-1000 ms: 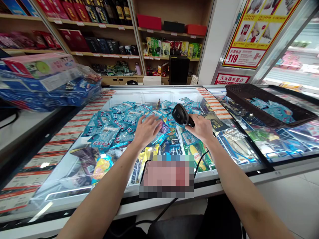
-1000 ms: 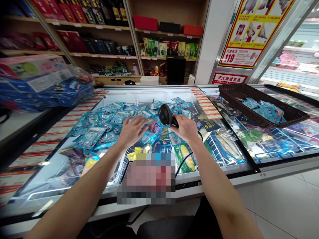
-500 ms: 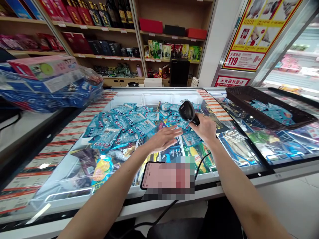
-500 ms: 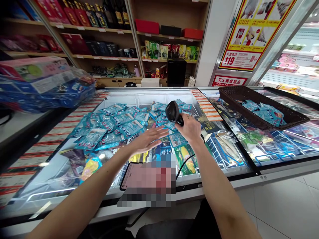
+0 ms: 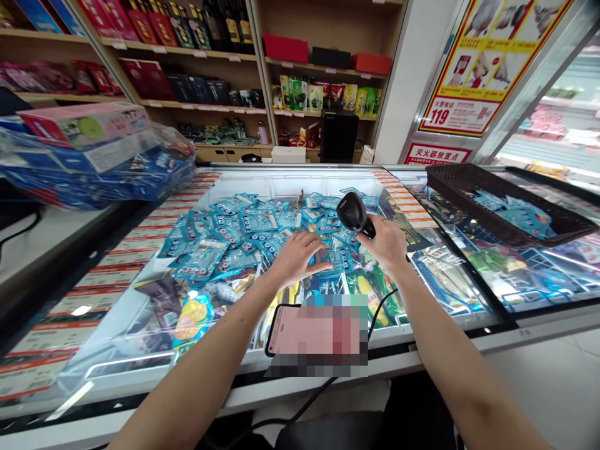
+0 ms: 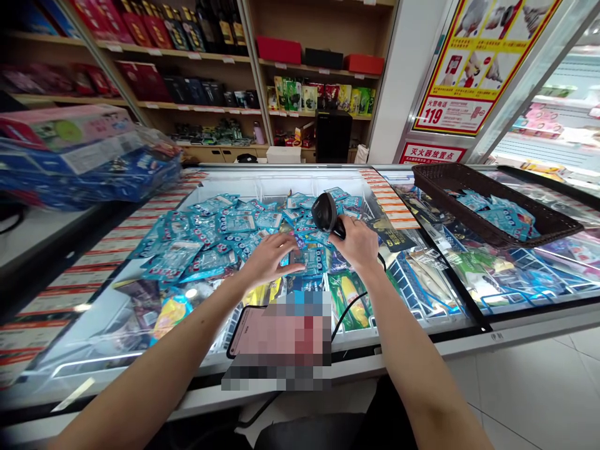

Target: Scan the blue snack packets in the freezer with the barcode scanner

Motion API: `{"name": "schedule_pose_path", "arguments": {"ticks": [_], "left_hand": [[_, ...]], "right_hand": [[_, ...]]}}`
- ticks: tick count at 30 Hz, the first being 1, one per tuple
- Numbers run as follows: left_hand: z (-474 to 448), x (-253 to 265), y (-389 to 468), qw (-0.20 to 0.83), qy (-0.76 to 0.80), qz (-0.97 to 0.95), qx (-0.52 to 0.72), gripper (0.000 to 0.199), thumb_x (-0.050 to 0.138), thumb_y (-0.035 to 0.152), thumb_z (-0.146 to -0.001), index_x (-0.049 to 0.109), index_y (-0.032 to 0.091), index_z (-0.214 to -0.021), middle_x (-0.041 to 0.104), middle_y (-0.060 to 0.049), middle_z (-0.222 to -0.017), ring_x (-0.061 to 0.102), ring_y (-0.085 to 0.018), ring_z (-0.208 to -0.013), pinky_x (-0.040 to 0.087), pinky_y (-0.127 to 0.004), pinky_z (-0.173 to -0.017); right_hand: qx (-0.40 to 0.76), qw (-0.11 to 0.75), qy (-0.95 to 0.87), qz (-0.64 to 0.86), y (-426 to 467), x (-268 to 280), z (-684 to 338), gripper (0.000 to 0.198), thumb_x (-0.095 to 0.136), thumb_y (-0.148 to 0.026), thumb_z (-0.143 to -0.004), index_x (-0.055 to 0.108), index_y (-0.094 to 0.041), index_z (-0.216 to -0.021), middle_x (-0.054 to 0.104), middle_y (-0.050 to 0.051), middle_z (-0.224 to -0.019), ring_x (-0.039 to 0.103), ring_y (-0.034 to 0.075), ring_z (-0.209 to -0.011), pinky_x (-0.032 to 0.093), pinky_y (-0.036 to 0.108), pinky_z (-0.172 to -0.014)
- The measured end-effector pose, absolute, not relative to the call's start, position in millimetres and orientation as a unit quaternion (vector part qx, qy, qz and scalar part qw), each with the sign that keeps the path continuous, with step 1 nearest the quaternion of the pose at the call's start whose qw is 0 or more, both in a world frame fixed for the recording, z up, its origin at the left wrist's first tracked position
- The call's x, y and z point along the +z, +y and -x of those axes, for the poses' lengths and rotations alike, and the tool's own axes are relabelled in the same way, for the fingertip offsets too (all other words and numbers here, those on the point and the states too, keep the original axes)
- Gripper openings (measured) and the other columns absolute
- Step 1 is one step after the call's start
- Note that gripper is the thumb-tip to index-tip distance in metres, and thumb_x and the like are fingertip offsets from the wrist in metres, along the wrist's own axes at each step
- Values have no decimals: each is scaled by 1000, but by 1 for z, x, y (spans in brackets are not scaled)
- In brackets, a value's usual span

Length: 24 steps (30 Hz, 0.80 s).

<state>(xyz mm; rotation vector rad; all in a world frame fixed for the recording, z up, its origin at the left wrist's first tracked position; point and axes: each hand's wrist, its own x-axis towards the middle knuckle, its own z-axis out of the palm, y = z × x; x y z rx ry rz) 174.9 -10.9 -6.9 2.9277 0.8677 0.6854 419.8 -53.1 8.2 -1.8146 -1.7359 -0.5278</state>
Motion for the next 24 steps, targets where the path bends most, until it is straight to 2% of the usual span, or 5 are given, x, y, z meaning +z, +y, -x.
{"name": "schedule_pose_path", "arguments": {"ticks": [3,7,13,17,24], "left_hand": [[-176,-9,-10,19,293,-930,221,57,54,65,-77,56,25,-117,59,-8,-122,49,-27,-117,33,-45,-99],[-175,-14,-4,66,324,-912,243,54,59,63,-74,56,24,-111,61,-7,-116,52,-28,-112,34,-47,-98],[-167,-18,6,156,435,-807,367,42,55,45,-83,43,20,-115,61,-8,-108,56,-13,-65,44,-31,-67],[-166,-13,5,193,472,-772,380,36,54,41,-84,45,21,-113,57,1,-75,45,-11,-49,39,-27,-55],[-162,-18,16,223,493,-681,494,33,62,41,-77,48,20,-98,57,-2,-90,51,-10,-64,43,-26,-61]], "right_hand": [[-201,283,-650,676,-53,7,-419,42,59,-43,-79,61,-21,-114,69,8,-91,63,24,-83,40,29,-63],[-197,282,-659,669,-52,6,-419,42,57,-44,-80,61,-21,-114,68,8,-91,62,22,-79,40,29,-62],[-187,278,-707,623,-54,7,-416,42,57,-43,-81,60,-19,-114,68,8,-94,62,21,-84,40,27,-64],[-181,260,-739,594,-56,9,-415,41,58,-43,-81,60,-20,-114,68,7,-95,62,21,-87,41,27,-66],[-173,248,-754,584,-56,7,-416,40,57,-43,-82,59,-20,-114,67,6,-97,61,21,-90,41,27,-67]]}}
